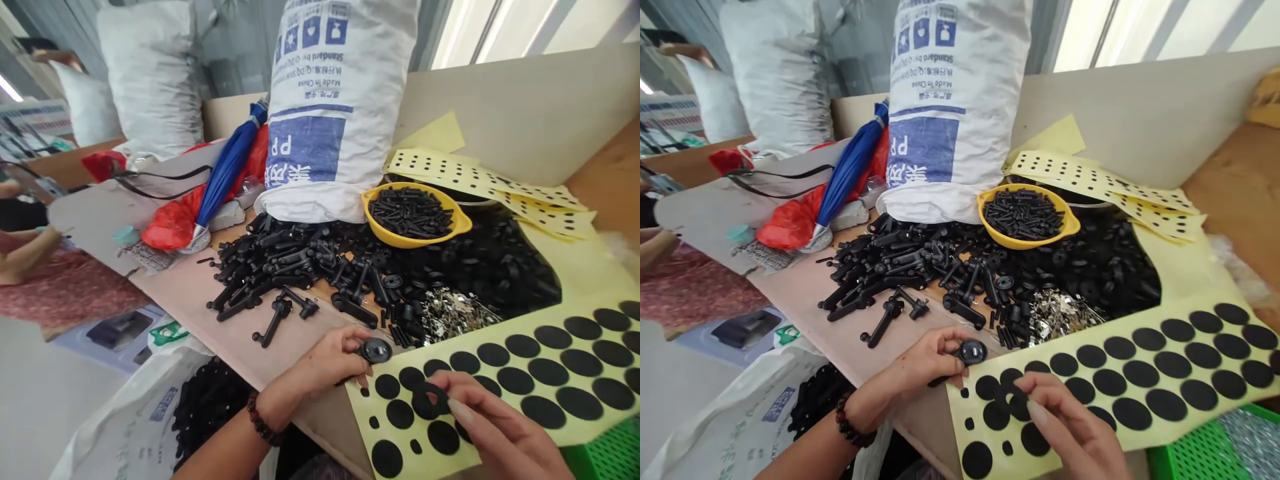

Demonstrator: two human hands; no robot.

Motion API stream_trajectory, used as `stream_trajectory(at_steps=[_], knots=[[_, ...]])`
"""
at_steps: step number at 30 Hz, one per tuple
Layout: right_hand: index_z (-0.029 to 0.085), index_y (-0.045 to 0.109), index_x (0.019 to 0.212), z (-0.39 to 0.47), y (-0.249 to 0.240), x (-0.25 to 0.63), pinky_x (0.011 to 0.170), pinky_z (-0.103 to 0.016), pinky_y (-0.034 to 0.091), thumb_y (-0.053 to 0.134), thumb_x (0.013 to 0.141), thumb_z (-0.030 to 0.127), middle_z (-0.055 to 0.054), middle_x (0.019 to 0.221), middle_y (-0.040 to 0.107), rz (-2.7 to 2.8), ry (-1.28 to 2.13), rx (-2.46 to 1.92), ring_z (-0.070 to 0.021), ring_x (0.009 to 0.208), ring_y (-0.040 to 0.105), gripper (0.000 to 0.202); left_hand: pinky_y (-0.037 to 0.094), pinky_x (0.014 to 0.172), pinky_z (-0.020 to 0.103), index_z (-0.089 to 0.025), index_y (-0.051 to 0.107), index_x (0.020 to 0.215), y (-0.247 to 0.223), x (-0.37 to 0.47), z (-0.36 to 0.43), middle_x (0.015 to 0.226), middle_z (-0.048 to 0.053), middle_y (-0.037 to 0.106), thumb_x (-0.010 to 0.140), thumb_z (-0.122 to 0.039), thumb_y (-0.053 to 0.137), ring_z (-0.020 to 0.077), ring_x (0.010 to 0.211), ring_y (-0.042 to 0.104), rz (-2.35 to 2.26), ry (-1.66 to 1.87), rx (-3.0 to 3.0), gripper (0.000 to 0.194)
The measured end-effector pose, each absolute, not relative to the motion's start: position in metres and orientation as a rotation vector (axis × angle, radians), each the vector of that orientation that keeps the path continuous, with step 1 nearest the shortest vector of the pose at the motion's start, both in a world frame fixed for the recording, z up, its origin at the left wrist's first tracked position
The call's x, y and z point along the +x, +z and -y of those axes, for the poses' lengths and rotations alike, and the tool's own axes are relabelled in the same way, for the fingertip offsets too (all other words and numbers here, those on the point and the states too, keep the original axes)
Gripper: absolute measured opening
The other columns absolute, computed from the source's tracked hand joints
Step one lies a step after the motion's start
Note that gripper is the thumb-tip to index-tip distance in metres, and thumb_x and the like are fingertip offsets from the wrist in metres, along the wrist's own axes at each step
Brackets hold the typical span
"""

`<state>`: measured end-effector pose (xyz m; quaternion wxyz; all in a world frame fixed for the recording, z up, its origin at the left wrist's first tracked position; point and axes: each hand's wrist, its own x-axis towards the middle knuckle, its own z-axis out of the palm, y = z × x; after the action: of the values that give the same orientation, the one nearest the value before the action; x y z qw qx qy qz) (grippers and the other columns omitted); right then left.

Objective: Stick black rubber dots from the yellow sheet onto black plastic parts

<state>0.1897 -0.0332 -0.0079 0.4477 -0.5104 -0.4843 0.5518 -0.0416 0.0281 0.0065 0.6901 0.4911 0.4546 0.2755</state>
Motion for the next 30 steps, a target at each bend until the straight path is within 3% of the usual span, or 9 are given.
stream_trajectory(at_steps=[9, 13, 18, 30], knots=[[0.019, 0.067, 0.058, 0.027, -0.005, 0.179, 0.060, -0.026, 0.051, 0.073, 0.071, 0.047, -0.010, 0.096, 0.064, 1.069, 1.394, -1.324, -0.0248, 0.083, 0.060, 0.031, 0.036, 0.046, 0.017, -0.013, 0.061, 0.102, 0.011, -0.018, -0.014, 0.071, 0.000, 0.064, 0.057, -0.016, 0.055, 0.0089, 0.050, 0.056, -0.956, 0.508, 0.899, 0.045], [0.020, 0.065, 0.057, 0.027, -0.005, 0.177, 0.061, -0.027, 0.049, 0.073, 0.069, 0.050, -0.009, 0.095, 0.063, 1.036, 1.378, -1.347, -0.0240, 0.082, 0.058, 0.033, 0.033, 0.046, 0.016, -0.014, 0.066, 0.100, 0.019, -0.015, -0.013, 0.070, -0.001, 0.062, 0.064, -0.017, 0.056, 0.0077, 0.048, 0.055, -0.987, 0.491, 0.910, 0.038], [0.020, 0.064, 0.055, 0.025, -0.002, 0.176, 0.060, -0.027, 0.047, 0.074, 0.066, 0.052, -0.009, 0.091, 0.063, 1.044, 1.369, -1.372, -0.0240, 0.079, 0.058, 0.036, 0.033, 0.048, 0.018, -0.015, 0.067, 0.102, 0.025, -0.016, -0.011, 0.072, 0.001, 0.063, 0.075, -0.029, 0.056, 0.0088, 0.051, 0.055, -0.950, 0.484, 0.984, 0.032], [0.020, 0.065, 0.058, 0.025, -0.003, 0.177, 0.061, -0.026, 0.048, 0.069, 0.073, 0.047, -0.008, 0.088, 0.065, 1.187, 1.324, -1.362, -0.0234, 0.079, 0.060, 0.031, 0.034, 0.048, 0.018, -0.015, 0.066, 0.107, 0.017, -0.017, -0.009, 0.074, 0.002, 0.063, 0.076, -0.030, 0.054, 0.0101, 0.053, 0.057, -0.966, 0.438, 1.011, 0.036]])
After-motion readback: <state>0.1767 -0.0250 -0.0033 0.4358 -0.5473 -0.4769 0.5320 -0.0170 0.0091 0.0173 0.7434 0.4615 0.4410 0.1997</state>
